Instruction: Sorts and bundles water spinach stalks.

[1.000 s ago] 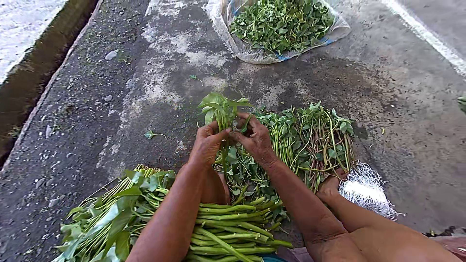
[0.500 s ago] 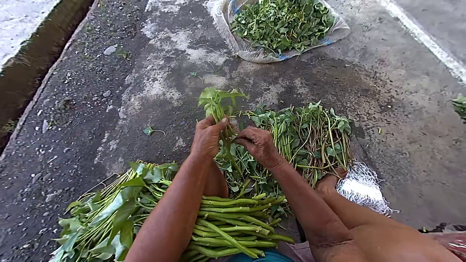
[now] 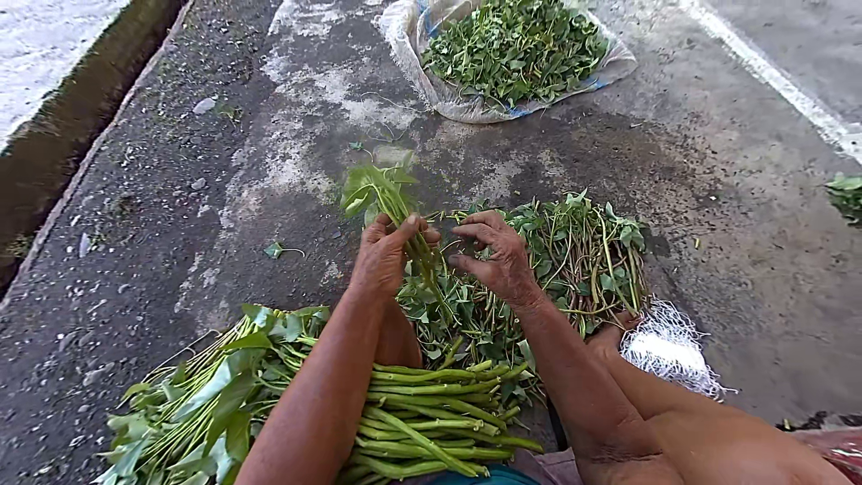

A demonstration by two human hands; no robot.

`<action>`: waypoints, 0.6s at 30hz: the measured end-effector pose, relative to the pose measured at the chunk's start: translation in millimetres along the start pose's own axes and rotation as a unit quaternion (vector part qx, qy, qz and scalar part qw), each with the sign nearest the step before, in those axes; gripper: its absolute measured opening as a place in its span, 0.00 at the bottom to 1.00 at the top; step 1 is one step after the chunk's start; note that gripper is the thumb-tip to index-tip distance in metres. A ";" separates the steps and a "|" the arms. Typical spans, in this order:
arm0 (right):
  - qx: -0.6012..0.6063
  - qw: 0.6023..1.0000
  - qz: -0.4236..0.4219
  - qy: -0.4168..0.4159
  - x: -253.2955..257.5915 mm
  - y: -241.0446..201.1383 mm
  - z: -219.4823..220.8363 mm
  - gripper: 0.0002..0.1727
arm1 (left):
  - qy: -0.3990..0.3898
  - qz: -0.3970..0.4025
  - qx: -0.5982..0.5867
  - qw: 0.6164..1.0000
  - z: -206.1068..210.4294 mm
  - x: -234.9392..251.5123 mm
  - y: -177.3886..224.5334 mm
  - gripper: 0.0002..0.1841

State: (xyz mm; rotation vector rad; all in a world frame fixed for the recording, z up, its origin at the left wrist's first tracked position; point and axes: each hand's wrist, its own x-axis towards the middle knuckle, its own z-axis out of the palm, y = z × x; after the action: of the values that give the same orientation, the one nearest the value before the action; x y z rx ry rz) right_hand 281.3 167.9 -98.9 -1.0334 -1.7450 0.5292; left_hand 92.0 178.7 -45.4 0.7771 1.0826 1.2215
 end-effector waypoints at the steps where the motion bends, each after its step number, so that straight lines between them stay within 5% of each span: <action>1: 0.011 1.000 -0.010 -0.001 1.7 -3.7 5.3 0.21 | -0.012 -0.003 0.002 1.000 1.0 -0.4 -1.6 0.07; 6: 0.034 0.991 -0.123 0.048 -4.6 -1.9 34.1 0.10 | -0.017 0.003 0.013 1.000 1.8 0.2 -4.1 0.07; 9: 0.039 0.991 -0.129 0.022 -9.3 -3.1 38.6 0.13 | -0.020 -0.006 0.011 1.000 -0.6 0.3 -3.1 0.08; 12: 0.041 0.992 -0.119 0.021 -11.8 -2.3 40.3 0.04 | -0.034 0.003 0.016 0.999 0.0 -0.2 -4.0 0.07; 18: 0.081 0.992 -0.093 -0.008 -13.8 -10.9 39.0 0.15 | -0.062 -0.005 0.020 0.998 -1.5 2.1 -4.5 0.09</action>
State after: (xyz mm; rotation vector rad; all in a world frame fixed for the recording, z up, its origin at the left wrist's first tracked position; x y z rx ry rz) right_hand 243.5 154.8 -114.0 -0.7470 -1.7604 0.5526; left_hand 92.1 179.6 -50.5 0.8658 1.0105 1.1311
